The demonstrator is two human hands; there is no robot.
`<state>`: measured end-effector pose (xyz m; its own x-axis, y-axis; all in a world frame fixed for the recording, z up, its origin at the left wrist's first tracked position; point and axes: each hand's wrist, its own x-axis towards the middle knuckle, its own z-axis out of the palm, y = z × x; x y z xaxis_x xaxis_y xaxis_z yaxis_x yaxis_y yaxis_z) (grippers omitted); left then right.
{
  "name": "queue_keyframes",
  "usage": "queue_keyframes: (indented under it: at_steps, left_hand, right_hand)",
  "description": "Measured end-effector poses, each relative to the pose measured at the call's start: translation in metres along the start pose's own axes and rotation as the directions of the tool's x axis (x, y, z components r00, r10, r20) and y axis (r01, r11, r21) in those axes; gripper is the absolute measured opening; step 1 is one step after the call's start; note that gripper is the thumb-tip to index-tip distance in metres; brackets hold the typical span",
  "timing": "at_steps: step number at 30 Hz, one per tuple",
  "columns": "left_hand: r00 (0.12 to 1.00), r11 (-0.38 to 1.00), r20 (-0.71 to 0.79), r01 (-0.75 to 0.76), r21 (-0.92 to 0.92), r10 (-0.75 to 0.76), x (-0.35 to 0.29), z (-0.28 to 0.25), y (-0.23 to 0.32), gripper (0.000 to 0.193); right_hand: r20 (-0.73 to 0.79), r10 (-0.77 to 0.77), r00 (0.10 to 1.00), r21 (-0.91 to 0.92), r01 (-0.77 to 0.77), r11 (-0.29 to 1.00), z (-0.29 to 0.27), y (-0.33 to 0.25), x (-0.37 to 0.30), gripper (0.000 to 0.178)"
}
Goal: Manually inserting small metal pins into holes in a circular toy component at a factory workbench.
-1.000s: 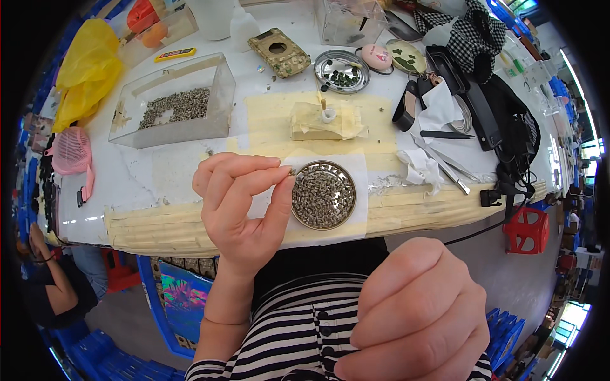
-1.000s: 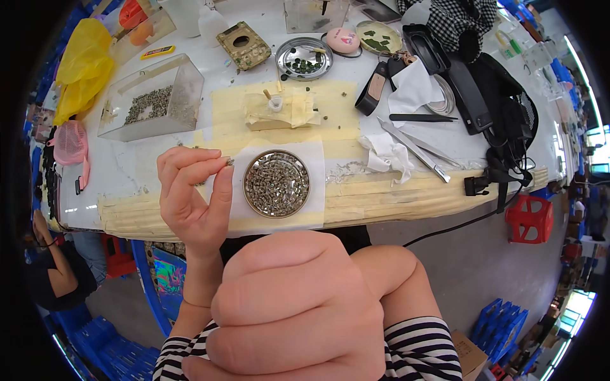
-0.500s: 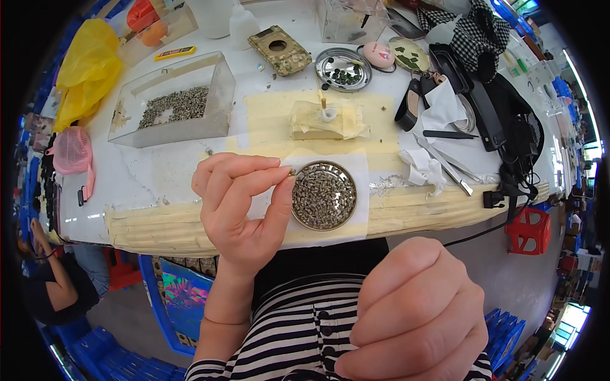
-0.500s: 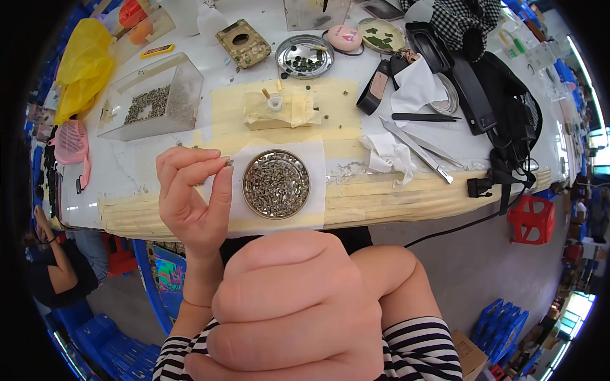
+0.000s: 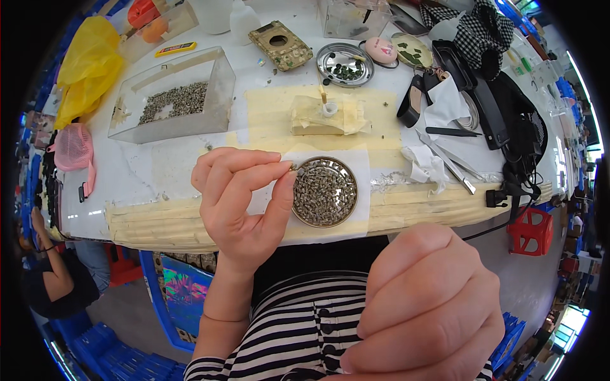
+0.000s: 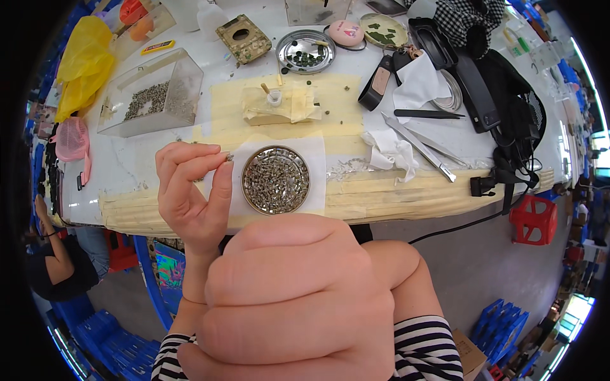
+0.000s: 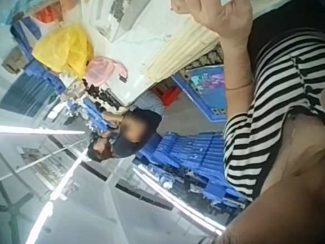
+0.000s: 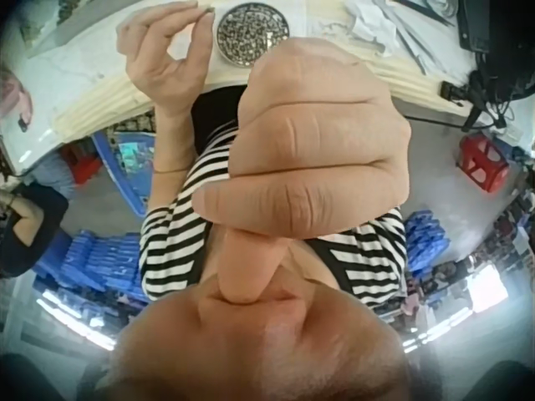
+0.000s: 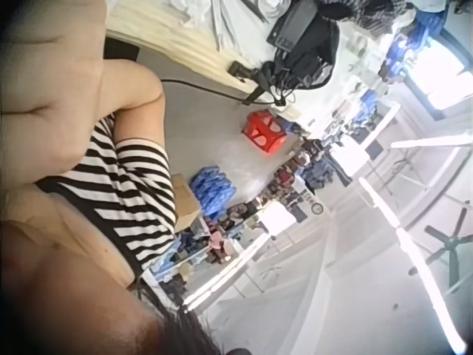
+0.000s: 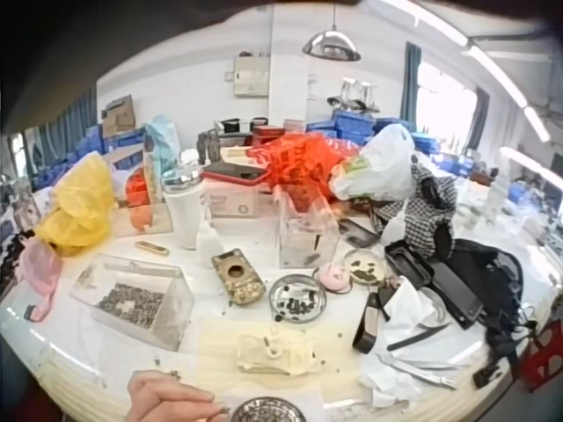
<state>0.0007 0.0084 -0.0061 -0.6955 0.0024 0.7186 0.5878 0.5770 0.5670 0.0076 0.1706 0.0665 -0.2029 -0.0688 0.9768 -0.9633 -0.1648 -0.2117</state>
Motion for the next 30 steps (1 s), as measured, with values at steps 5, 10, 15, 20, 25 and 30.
queue_keyframes:
  at_steps: [5, 10, 15, 20, 25, 30]
  left_hand:
    - [1.000, 1.000, 0.017, 0.001, 0.006, -0.001, 0.000, -0.001, 0.001, 0.017]
    - [1.000, 1.000, 0.013, -0.005, -0.003, 0.005, 0.001, 0.001, 0.000, 0.018]
    - [1.000, 1.000, 0.016, 0.007, 0.010, -0.007, 0.000, 0.001, 0.000, 0.018]
    - [0.999, 1.000, 0.030, 0.009, 0.013, -0.010, -0.001, -0.001, 0.001, 0.020]
    - [0.998, 0.999, 0.045, -0.043, 0.006, 0.043, 0.004, -0.001, 0.004, 0.021]
    - [0.995, 0.996, 0.049, -0.090, 0.026, 0.089, 0.001, -0.002, 0.005, 0.023]
  right_hand:
    - [0.024, 0.022, 0.999, 0.008, -0.022, 1.000, -0.002, -0.001, 0.001, 0.029]
    - [0.047, 0.033, 0.998, -0.001, -0.033, 0.999, -0.003, -0.001, 0.004, 0.026]
    - [0.074, 0.056, 0.996, 0.005, -0.056, 0.998, -0.006, -0.003, 0.004, 0.022]
    - [0.191, 0.294, 0.936, -0.127, -0.274, 0.953, -0.016, -0.008, 0.000, 0.020]
    - [0.110, 0.696, 0.709, -0.463, -0.583, 0.667, -0.027, 0.009, -0.021, 0.014]
    - [0.094, 0.785, 0.612, -0.335, -0.723, 0.604, -0.020, 0.021, -0.040, 0.012]
